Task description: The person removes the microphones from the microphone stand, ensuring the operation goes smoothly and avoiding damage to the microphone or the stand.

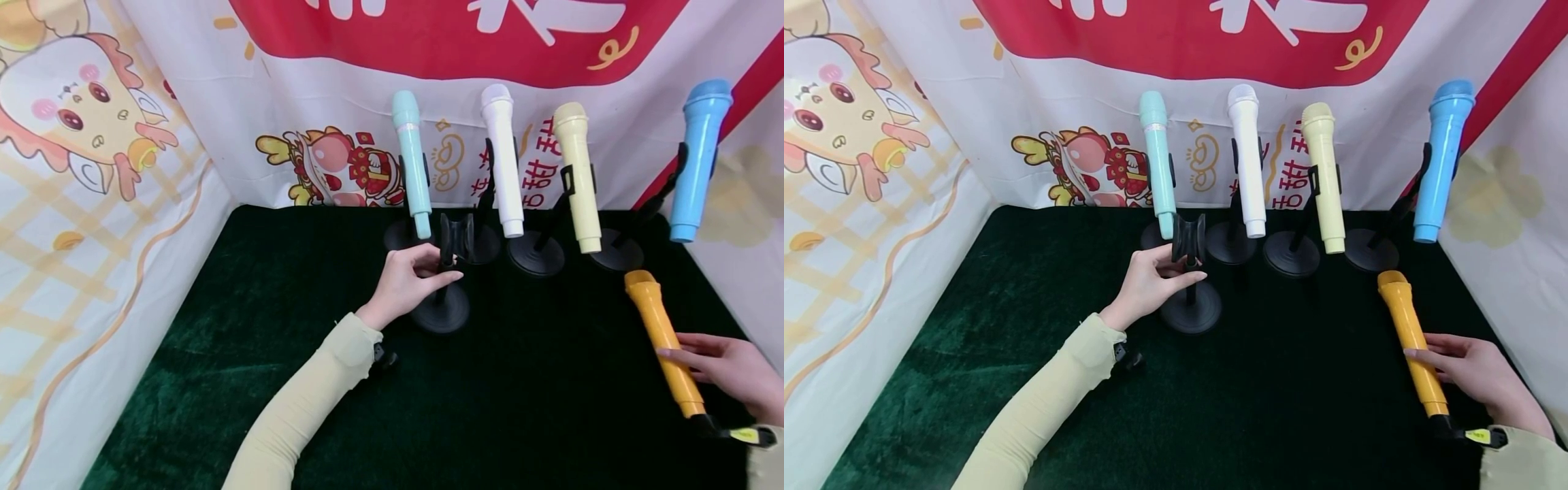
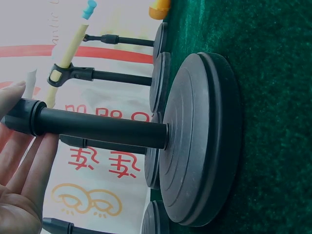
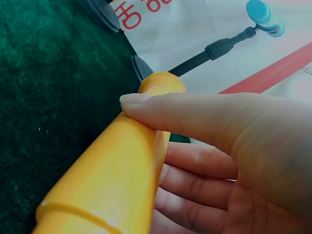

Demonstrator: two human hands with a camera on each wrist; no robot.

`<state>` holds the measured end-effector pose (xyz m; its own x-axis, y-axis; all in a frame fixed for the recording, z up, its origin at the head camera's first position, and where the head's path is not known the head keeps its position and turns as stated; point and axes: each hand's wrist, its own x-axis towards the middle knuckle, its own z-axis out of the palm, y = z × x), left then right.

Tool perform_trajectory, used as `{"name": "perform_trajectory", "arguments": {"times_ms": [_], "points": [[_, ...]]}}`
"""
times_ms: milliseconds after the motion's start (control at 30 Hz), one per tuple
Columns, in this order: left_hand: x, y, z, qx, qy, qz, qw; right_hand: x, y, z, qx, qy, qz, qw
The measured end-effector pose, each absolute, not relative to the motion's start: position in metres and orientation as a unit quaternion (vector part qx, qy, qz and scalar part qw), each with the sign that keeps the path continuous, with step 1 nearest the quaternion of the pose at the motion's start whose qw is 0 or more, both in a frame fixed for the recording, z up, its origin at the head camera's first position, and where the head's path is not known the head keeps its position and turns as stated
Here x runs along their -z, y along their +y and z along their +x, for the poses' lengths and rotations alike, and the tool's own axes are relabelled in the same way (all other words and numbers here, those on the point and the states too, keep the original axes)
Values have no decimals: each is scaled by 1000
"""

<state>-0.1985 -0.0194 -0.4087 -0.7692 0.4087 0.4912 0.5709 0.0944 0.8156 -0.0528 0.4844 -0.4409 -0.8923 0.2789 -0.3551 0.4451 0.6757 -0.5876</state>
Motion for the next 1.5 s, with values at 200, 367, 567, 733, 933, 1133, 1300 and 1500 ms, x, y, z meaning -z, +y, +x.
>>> {"name": "perform_trajectory", "arguments": {"times_ms": [200, 367, 567, 733, 933, 1133, 1300, 1500], "points": [[408, -19, -198, 585, -737, -332, 68, 441, 485, -53, 342, 908, 210, 120], [409, -20, -199, 586, -736, -331, 68, 440, 485, -54, 352, 900, 225, 127], [409, -19, -198, 587, -737, -328, 65, 437, 483, -54, 325, 914, 215, 112], [410, -19, -198, 587, -737, -328, 65, 431, 473, -55, 316, 925, 202, 64], [409, -19, -198, 586, -738, -328, 66, 412, 452, -58, 330, 925, 187, 0], [409, -19, -198, 587, -738, -326, 65, 391, 425, -62, 331, 930, 157, -33], [409, -20, -198, 586, -740, -323, 64, 373, 401, -63, 340, 932, 113, -54], [409, -20, -198, 587, -741, -321, 61, 353, 370, -64, 396, 910, 68, -98]]}}
